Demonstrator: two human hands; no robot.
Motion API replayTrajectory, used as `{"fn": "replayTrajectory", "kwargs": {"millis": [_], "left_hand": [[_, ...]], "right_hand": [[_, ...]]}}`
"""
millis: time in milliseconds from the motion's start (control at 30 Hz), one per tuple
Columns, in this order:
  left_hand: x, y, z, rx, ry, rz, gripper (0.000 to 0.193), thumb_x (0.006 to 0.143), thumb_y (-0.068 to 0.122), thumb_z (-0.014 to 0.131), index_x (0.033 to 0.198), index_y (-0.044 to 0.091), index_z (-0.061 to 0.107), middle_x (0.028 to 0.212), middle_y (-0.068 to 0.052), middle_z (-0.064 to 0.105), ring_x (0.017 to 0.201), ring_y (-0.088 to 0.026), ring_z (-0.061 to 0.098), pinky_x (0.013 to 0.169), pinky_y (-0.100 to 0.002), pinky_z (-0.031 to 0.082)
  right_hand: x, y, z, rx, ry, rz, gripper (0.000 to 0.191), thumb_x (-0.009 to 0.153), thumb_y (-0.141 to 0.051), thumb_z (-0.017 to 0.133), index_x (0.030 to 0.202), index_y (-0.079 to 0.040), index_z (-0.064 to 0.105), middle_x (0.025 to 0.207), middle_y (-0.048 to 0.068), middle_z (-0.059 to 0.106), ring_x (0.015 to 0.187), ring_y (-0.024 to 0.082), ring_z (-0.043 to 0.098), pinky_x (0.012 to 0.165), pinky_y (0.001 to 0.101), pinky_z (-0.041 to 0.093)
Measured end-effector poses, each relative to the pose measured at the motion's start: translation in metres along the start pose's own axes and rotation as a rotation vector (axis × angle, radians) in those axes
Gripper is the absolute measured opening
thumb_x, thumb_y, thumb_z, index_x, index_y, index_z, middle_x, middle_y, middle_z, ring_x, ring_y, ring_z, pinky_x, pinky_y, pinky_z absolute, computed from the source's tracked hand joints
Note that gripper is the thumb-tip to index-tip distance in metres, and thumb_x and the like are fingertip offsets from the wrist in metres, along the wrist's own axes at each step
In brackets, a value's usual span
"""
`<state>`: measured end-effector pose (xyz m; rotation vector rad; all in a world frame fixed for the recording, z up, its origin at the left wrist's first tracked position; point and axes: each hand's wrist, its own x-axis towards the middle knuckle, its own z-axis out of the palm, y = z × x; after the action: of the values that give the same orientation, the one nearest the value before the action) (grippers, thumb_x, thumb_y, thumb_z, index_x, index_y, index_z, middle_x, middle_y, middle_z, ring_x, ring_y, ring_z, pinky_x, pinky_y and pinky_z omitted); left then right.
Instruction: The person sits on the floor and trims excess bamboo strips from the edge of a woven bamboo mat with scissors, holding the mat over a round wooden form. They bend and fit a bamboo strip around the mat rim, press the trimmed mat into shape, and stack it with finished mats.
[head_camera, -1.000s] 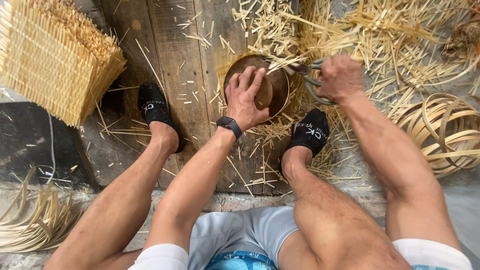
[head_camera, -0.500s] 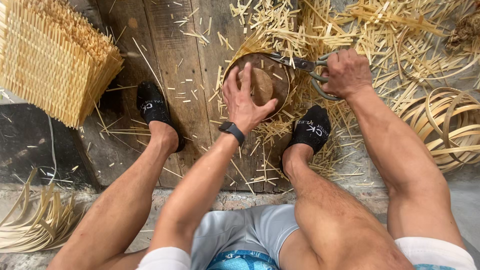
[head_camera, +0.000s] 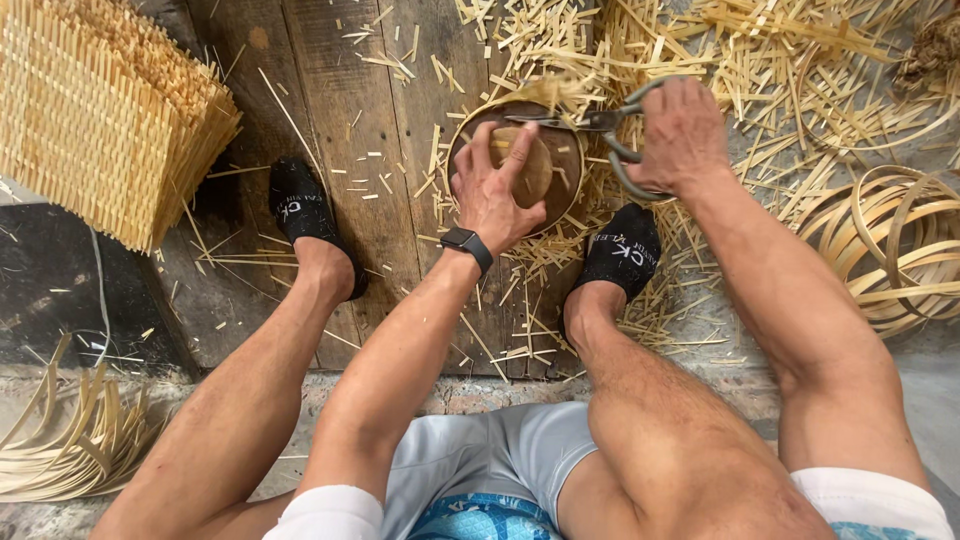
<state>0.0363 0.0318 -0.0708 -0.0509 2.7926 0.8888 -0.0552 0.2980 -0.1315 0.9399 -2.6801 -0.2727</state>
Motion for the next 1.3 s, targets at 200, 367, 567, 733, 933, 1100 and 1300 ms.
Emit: {"fn": "replayTrajectory", "kwargs": {"millis": [200,367,567,733,933,1100,1300], "left_hand": [[0.005,-0.013,-0.015,0.116,-0.156,0.152,0.106,0.05,0.019,0.09,0.146,0.037,0.048,0.151,-0.012,0.032,0.136,-0.043,0.033,0.105,-0.061,0.038],[0.008,-0.014,-0.019,0.109,-0.243,0.201,0.103,0.05,0.019,0.089,0.144,0.037,0.05,0.152,-0.011,0.032,0.137,-0.043,0.033,0.106,-0.06,0.039],[0.022,-0.022,-0.03,0.25,-0.481,0.382,0.103,0.047,0.015,0.09,0.141,0.039,0.052,0.152,-0.008,0.032,0.139,-0.044,0.031,0.106,-0.062,0.036],[0.021,-0.017,-0.035,0.201,-0.44,0.359,0.099,0.049,0.02,0.094,0.137,0.039,0.053,0.149,-0.009,0.037,0.136,-0.043,0.036,0.107,-0.06,0.038],[-0.002,0.002,-0.008,-0.185,0.095,-0.416,0.102,0.059,0.047,0.096,0.143,0.024,0.043,0.129,-0.016,0.044,0.121,-0.036,0.051,0.102,-0.048,0.049],[-0.005,-0.003,0.007,-0.127,0.283,-0.104,0.1,0.058,0.039,0.095,0.138,0.01,0.043,0.13,-0.016,0.047,0.121,-0.038,0.049,0.106,-0.05,0.044],[-0.008,0.003,0.008,-0.119,0.16,-0.068,0.097,0.055,0.036,0.092,0.137,0.011,0.046,0.131,-0.015,0.049,0.117,-0.038,0.049,0.103,-0.048,0.045]], "right_hand": [[-0.004,0.009,-0.003,0.239,-0.671,0.036,0.048,0.11,-0.045,0.063,0.081,-0.007,0.063,0.069,0.004,0.053,0.067,0.017,0.053,0.056,0.0325,0.047],[-0.001,0.009,-0.009,0.09,-0.206,-0.059,0.065,0.074,-0.072,0.067,0.083,-0.008,0.062,0.075,0.004,0.053,0.068,0.014,0.052,0.059,0.026,0.048],[0.02,-0.002,-0.001,0.205,-0.683,-0.028,0.022,0.099,-0.027,0.064,0.083,-0.011,0.061,0.068,0.002,0.053,0.061,0.015,0.053,0.051,0.0301,0.05],[0.003,0.027,0.004,0.523,-0.782,0.406,0.031,0.102,-0.035,0.063,0.084,-0.01,0.059,0.071,0.003,0.051,0.06,0.016,0.049,0.059,0.0376,0.049],[-0.037,0.024,-0.006,0.714,-0.588,0.776,0.043,0.1,-0.045,0.068,0.1,-0.007,0.049,0.097,0.009,0.046,0.086,0.022,0.046,0.077,0.0407,0.044],[-0.056,-0.003,-0.024,0.475,-0.576,0.329,0.055,0.095,-0.055,0.07,0.106,-0.005,0.053,0.1,0.014,0.048,0.095,0.027,0.048,0.083,0.0428,0.045],[-0.047,-0.021,-0.01,0.542,-0.693,0.372,0.061,0.098,-0.062,0.067,0.112,-0.004,0.056,0.107,0.013,0.052,0.102,0.029,0.054,0.089,0.0438,0.047]]}}
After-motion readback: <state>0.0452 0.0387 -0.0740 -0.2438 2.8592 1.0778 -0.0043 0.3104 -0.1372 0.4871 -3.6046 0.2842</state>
